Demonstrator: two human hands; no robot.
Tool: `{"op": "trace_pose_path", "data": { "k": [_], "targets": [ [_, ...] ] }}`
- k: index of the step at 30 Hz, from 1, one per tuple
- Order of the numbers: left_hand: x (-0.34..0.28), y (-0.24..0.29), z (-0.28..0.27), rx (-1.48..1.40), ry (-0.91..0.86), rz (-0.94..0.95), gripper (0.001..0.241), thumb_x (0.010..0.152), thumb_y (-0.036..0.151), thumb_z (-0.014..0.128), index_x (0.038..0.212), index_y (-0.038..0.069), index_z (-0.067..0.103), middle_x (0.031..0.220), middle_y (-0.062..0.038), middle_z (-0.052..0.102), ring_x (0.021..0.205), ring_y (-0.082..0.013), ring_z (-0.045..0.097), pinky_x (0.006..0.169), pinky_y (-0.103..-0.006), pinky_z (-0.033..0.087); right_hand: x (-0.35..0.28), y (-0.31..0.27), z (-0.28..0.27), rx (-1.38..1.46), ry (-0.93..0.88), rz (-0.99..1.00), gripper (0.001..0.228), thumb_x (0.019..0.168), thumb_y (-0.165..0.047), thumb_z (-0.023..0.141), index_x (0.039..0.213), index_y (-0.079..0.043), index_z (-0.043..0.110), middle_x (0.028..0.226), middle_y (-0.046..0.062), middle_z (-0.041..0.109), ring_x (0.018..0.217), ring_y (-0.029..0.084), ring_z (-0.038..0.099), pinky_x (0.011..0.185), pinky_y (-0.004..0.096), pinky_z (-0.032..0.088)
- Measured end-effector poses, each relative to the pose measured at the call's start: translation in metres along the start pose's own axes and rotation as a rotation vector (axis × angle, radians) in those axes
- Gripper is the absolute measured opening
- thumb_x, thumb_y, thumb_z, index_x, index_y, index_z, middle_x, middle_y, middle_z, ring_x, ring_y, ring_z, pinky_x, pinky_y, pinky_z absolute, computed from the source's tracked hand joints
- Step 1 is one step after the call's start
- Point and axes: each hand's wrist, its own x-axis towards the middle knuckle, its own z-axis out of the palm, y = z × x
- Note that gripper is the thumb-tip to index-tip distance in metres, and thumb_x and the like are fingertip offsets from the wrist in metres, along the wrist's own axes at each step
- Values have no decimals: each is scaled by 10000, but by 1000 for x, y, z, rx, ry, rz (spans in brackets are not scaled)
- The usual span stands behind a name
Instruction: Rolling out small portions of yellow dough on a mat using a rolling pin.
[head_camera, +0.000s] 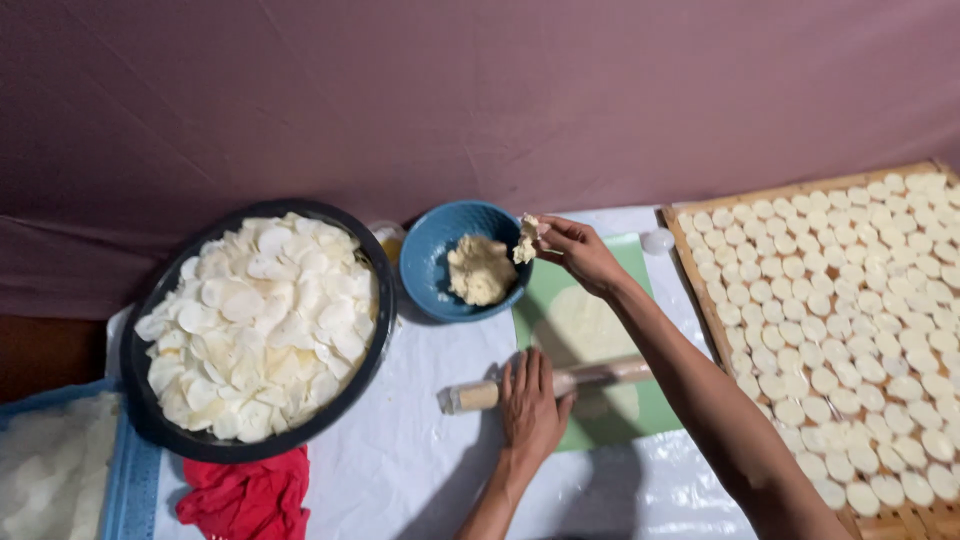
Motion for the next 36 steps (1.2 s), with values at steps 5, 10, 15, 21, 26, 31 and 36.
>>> {"op": "trace_pose_path", "data": {
  "k": [5, 10, 15, 21, 26, 31, 36],
  "targets": [
    [12, -6, -10, 21, 2, 4, 735, 864, 455, 757, 1388, -12, 540, 1417, -219, 553, 1361, -359, 513, 1191, -531, 284, -115, 5, -8, -72, 289, -9, 287, 984, -111, 688, 1253, -14, 713, 1079, 123, 712, 980, 233, 690, 994, 530, 560],
    [21, -30, 4, -89, 7, 23, 608, 835, 458, 789, 1280, 67, 652, 1280, -153, 616, 1201, -325, 609, 1023, -464, 462, -201, 57, -34, 4, 481, 8, 292, 946, -11, 704, 1226, 65, 666, 915, 125, 674, 870, 229, 691, 892, 422, 612],
    [21, -53, 7, -28, -236, 9, 588, 734, 390, 870, 1253, 196, 672, 1084, 7, 588, 1041, -215, 601, 887, -399, 498, -244, 83, -41, 23, 666, 49, 258, 941, -43, 744, 1165, 57, 665, 934, 152, 713, 875, 222, 697, 906, 403, 601],
    [11, -42, -24, -51, -155, 69, 494, 818, 367, 814, 1192, 114, 614, 1023, -41, 573, 1004, -248, 586, 886, -407, 481, -244, 118, -87, -107, 915, -82, 260, 1063, -161, 645, 1208, 45, 706, 918, 153, 672, 827, 195, 625, 779, 321, 556],
    [18, -35, -72, -178, -118, -66, 427, 923, 365, 740, 1201, 69, 609, 1024, -92, 602, 1012, -301, 615, 883, -430, 492, -215, 89, -90, -410, 886, -16, 222, 993, -181, 707, 1171, -61, 768, 1058, 164, 745, 940, 291, 702, 862, 419, 577],
    [16, -28, -84, -231, -122, -129, 425, 984, 362, 681, 1229, 21, 612, 1031, -131, 614, 1017, -319, 626, 901, -435, 493, -182, 104, -108, -794, 840, -27, 289, 852, -195, 811, 1095, -57, 740, 965, 151, 767, 947, 390, 739, 831, 481, 577],
    [14, -17, -67, -224, -138, -98, 461, 941, 376, 722, 1225, 28, 616, 1037, -134, 635, 1026, -348, 642, 899, -453, 504, -189, 121, -119, -1035, 760, 38, 303, 1037, -371, 603, 1057, -144, 802, 972, 129, 734, 928, 337, 716, 839, 448, 568]
  ]
}}
